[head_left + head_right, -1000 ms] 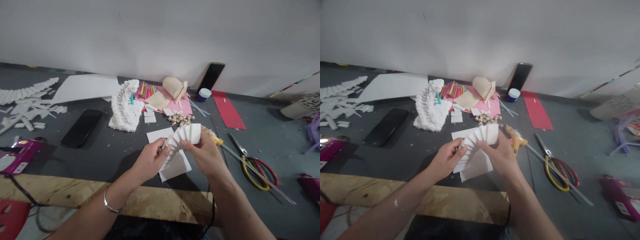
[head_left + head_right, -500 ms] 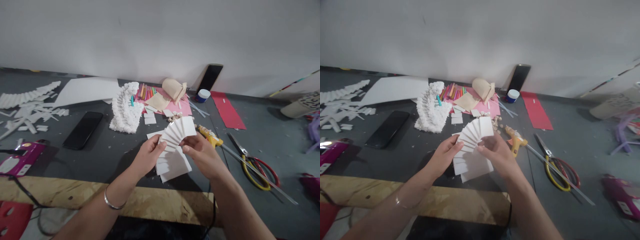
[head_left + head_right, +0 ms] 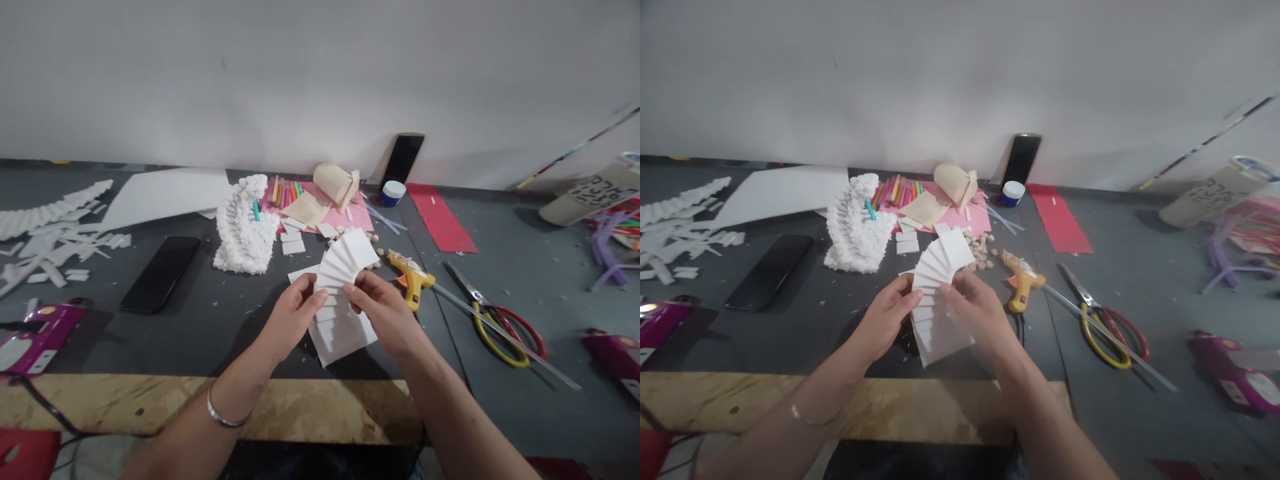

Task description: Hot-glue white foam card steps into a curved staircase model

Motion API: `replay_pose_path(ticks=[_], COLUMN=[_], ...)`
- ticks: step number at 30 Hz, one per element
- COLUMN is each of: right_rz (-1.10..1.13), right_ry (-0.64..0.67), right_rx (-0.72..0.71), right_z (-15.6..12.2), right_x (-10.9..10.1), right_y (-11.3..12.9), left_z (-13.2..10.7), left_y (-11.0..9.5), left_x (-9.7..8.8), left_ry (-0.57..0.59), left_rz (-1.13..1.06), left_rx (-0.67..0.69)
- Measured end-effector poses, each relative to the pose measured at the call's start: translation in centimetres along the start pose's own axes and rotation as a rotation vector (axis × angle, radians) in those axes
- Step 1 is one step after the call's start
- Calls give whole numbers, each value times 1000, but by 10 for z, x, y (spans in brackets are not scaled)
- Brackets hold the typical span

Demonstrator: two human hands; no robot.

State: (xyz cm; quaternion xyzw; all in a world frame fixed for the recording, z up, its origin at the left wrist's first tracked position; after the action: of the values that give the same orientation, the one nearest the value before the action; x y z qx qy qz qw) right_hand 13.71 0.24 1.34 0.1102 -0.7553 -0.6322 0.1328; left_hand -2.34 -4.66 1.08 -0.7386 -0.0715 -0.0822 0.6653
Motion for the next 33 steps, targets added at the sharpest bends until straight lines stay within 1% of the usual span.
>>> replay_pose_path(ticks=[4,9,15,25,29,33], right_rz=[36,12,2,-65,-50,-14], right_ry=[5,0,25,-17,-23,-8], right_rx=[12,10,4,22,27,18], right_z=[-1,-1,-2,-2,-2,-2], right_x=[-1,-2,-3,-1,-1,-1], right_y=[-2,-4,-4,-4,-5,-5], left_z=[0,2,2,2,1,0], left_y=[-3,0,4,3,3,-1], left_x=[-2,-4,-6,-6,-5,-3], left_ry=[-41,-85,-121,-137,-130,-109], left_rz=[-36,-2,43,30,16,-15], left_rx=[-27,-15,-18,-28,-28,-52])
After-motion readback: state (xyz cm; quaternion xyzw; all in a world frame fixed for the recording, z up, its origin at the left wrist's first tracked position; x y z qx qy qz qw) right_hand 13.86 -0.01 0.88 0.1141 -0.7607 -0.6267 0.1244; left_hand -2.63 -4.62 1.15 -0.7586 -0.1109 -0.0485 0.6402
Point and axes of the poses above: each hand's wrist, its own z-axis towards the middle knuckle, its own x-axis out of the palm, y = z × x, the point moved 1 cm from there along z, towards the middle knuckle, and after that the axes turned 2 degrees about z, right-handed, at the moved point
